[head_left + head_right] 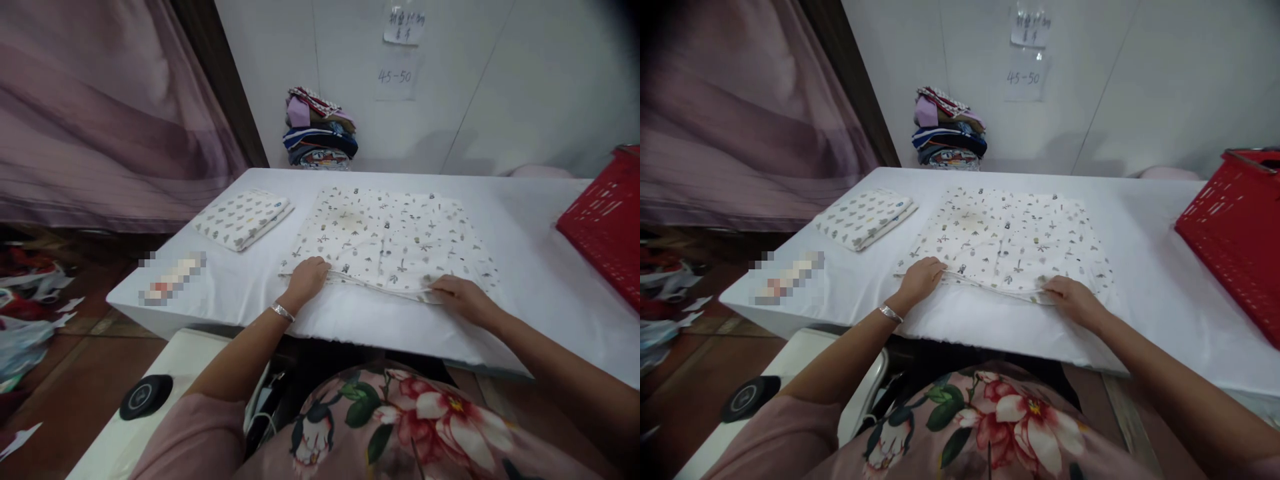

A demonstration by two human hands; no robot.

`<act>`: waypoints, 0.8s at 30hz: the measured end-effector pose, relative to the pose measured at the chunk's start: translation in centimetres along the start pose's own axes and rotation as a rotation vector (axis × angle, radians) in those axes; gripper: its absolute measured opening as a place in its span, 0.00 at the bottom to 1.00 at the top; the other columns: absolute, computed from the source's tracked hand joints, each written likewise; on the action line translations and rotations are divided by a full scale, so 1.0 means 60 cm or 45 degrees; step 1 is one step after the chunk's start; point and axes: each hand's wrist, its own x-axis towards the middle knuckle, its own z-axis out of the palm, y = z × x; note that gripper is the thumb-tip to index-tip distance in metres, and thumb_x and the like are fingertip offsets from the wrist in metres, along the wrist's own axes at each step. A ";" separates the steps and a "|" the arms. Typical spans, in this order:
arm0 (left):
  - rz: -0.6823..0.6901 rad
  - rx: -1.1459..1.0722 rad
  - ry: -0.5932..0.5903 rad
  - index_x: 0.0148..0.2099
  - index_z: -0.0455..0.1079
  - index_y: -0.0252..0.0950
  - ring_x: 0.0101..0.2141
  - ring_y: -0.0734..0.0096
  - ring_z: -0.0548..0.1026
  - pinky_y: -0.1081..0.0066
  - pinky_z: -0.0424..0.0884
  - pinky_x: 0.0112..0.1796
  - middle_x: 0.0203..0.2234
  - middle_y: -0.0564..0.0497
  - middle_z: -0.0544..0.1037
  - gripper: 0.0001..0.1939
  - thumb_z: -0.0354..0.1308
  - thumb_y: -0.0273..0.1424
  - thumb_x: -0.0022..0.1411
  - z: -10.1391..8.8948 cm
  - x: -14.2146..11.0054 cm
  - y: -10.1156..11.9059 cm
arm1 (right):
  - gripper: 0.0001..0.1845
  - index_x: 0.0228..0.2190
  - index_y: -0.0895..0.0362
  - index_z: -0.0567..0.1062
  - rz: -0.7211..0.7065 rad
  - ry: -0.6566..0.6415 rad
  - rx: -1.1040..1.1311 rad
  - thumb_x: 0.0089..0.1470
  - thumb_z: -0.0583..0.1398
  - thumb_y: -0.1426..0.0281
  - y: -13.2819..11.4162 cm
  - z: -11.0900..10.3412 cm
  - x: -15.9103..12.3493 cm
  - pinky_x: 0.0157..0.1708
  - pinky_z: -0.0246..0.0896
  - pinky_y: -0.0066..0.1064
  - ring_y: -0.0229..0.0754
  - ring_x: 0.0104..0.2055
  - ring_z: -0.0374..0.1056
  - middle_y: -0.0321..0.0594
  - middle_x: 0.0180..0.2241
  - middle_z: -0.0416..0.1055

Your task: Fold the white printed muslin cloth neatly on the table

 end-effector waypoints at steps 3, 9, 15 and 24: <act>-0.012 -0.016 -0.031 0.39 0.73 0.36 0.37 0.65 0.70 0.67 0.65 0.37 0.34 0.48 0.74 0.10 0.50 0.24 0.62 -0.006 0.017 0.002 | 0.14 0.32 0.52 0.78 0.178 -0.050 -0.006 0.55 0.52 0.66 0.008 -0.025 0.029 0.35 0.65 0.34 0.45 0.37 0.71 0.38 0.37 0.76; -0.072 0.130 0.177 0.37 0.73 0.35 0.37 0.63 0.68 0.65 0.62 0.36 0.35 0.46 0.73 0.12 0.48 0.24 0.63 -0.020 0.057 0.006 | 0.17 0.36 0.53 0.77 0.225 0.325 -0.331 0.56 0.49 0.67 0.015 -0.059 0.075 0.35 0.62 0.35 0.47 0.42 0.68 0.41 0.40 0.75; 0.194 0.138 0.064 0.36 0.74 0.37 0.36 0.63 0.68 0.64 0.62 0.37 0.32 0.47 0.74 0.10 0.50 0.24 0.62 0.007 0.020 -0.002 | 0.17 0.34 0.54 0.77 -0.096 0.132 -0.347 0.57 0.49 0.69 0.014 -0.015 0.026 0.39 0.63 0.37 0.46 0.39 0.69 0.42 0.38 0.76; 0.168 -0.058 0.009 0.40 0.74 0.38 0.38 0.65 0.70 0.65 0.66 0.39 0.34 0.47 0.75 0.11 0.50 0.26 0.63 0.012 -0.008 -0.011 | 0.17 0.37 0.54 0.78 -0.246 0.047 -0.291 0.57 0.49 0.70 0.016 0.006 -0.019 0.39 0.63 0.41 0.48 0.39 0.69 0.45 0.40 0.75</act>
